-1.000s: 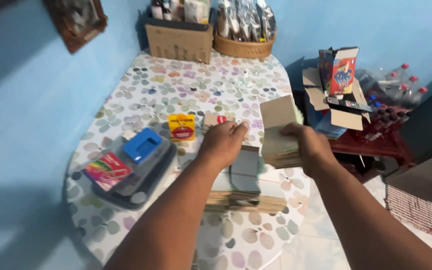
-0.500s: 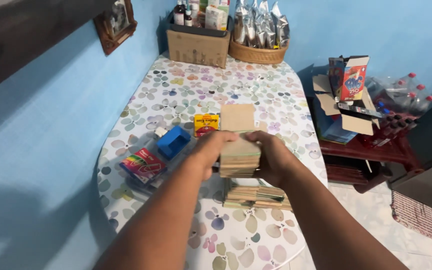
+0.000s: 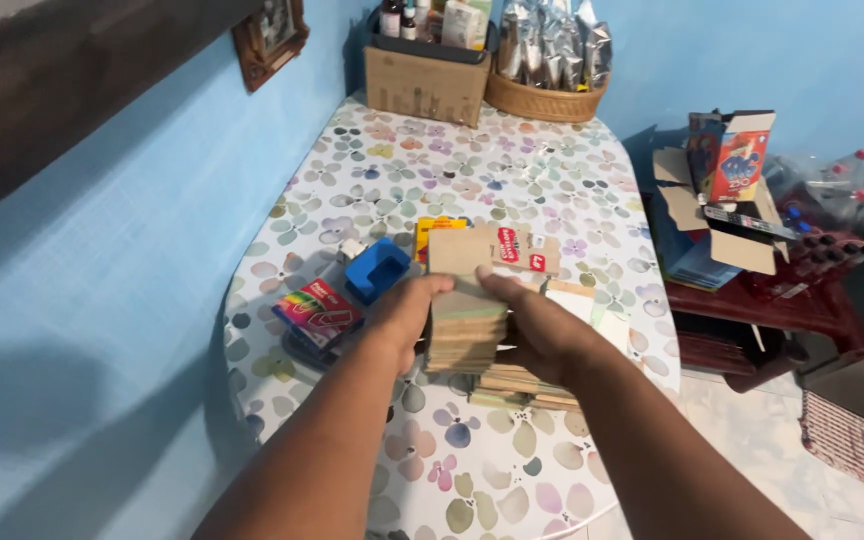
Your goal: Counting currency stacks, inspecting baseball caps, and using a paper trimmer.
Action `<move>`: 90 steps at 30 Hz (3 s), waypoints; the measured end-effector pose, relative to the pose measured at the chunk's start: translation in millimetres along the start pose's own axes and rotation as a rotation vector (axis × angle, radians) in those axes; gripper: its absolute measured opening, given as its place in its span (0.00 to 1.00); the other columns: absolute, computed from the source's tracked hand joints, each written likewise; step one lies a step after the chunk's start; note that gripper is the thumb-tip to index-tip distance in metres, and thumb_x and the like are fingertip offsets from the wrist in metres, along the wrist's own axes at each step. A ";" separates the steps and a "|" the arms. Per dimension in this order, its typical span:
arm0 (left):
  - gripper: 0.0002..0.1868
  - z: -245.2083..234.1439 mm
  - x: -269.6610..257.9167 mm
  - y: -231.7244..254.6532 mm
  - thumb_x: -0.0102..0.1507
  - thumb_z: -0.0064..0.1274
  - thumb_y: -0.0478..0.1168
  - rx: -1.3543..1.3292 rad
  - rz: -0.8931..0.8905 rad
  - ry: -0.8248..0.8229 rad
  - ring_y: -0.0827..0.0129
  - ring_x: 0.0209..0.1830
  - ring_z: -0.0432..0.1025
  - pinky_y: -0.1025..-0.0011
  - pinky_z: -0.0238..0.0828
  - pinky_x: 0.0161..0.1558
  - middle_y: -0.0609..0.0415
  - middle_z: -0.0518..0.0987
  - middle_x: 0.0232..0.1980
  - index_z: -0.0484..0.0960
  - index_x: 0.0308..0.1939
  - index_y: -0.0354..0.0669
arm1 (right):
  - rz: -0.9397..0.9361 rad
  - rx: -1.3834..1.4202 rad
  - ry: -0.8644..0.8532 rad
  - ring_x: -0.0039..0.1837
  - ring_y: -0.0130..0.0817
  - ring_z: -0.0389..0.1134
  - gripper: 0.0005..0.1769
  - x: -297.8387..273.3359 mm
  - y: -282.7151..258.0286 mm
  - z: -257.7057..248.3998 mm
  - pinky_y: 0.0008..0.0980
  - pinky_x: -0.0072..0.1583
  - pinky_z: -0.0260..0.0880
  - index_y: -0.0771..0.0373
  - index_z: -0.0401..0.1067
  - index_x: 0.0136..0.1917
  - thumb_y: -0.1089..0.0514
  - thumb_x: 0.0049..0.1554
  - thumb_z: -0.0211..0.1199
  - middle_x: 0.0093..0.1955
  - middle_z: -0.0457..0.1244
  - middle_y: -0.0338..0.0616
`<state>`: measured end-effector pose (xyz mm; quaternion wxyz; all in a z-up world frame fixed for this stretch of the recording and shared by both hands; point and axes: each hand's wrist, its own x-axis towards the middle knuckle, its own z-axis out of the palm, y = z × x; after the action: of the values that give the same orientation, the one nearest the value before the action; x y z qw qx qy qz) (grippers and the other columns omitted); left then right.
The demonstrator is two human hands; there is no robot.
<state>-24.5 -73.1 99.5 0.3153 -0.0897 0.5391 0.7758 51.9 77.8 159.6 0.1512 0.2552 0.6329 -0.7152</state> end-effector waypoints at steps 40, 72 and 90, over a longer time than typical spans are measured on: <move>0.41 -44.2 99.7 -107.5 0.58 0.48 0.38 0.837 0.688 0.235 0.40 0.75 0.53 0.54 0.52 0.68 0.31 0.59 0.75 0.57 0.76 0.38 | -0.343 -1.617 0.265 0.79 0.51 0.48 0.32 3.9 77.8 24.8 0.67 0.72 0.44 0.53 0.58 0.76 0.55 0.58 0.55 0.76 0.54 0.42; 0.22 85.9 -35.7 -42.2 0.64 0.48 0.57 1.858 0.367 -0.017 0.57 0.63 0.70 0.40 0.50 0.71 0.51 0.79 0.57 0.84 0.52 0.49 | -0.433 -1.242 0.371 0.79 0.48 0.51 0.44 -4.6 105.1 -87.6 0.41 0.73 0.59 0.60 0.62 0.73 0.42 0.48 0.71 0.77 0.54 0.54; 0.26 245.7 -9.5 -42.6 0.65 0.43 0.59 1.512 0.640 -0.083 0.56 0.66 0.67 0.55 0.62 0.66 0.53 0.76 0.64 0.83 0.54 0.48 | -0.501 -0.836 0.387 0.71 0.47 0.64 0.44 -54.8 24.8 -222.8 0.38 0.69 0.64 0.65 0.65 0.70 0.43 0.47 0.75 0.68 0.63 0.56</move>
<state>57.3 151.9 169.8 0.0738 0.3340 0.9034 0.2585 149.2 287.0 154.3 -0.0552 0.1415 0.9222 -0.3556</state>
